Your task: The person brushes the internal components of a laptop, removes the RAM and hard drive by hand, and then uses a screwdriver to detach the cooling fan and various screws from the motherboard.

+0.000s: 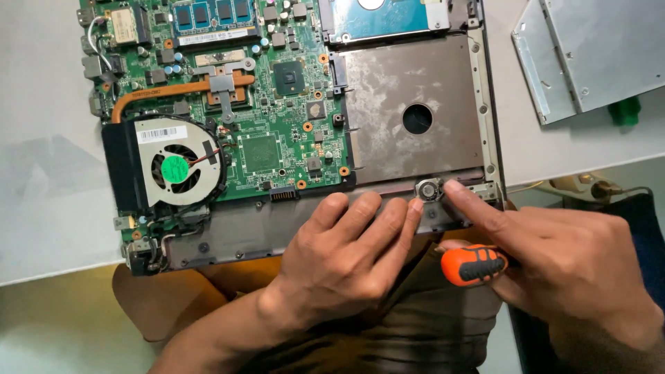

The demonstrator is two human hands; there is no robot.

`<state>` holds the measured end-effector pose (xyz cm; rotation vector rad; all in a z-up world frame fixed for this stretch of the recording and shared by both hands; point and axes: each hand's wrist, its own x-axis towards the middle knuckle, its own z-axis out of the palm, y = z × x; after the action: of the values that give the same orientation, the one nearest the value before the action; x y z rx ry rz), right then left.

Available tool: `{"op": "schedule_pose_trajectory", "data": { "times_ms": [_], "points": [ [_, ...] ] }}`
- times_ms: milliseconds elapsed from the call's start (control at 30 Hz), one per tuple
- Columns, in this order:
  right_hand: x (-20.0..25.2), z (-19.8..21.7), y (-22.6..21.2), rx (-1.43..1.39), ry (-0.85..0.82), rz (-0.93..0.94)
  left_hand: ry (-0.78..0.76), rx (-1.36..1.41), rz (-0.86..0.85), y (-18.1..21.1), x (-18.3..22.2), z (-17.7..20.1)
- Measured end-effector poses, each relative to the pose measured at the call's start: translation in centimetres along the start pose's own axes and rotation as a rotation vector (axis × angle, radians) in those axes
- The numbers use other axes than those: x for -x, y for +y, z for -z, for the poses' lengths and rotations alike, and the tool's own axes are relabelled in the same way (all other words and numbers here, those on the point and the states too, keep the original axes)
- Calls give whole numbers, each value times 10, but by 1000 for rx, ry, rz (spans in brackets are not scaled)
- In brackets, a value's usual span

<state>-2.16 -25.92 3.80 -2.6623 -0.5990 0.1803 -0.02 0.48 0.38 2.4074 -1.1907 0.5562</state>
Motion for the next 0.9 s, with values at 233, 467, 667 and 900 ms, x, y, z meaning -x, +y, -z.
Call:
{"op": "schedule_pose_trajectory", "data": {
  "times_ms": [233,467,667,900],
  "points": [
    [13,-6,-12,380,-202,-81,-17,61,21,-1,0,0],
    [16,-13,-15,375,-272,-108,-11,59,31,0,0,1],
    [14,-2,-8,74,-134,-24,-36,61,48,1,-4,2],
    [42,-2,80,-1037,80,-46,-73,79,97,2,-12,5]
  ]
}}
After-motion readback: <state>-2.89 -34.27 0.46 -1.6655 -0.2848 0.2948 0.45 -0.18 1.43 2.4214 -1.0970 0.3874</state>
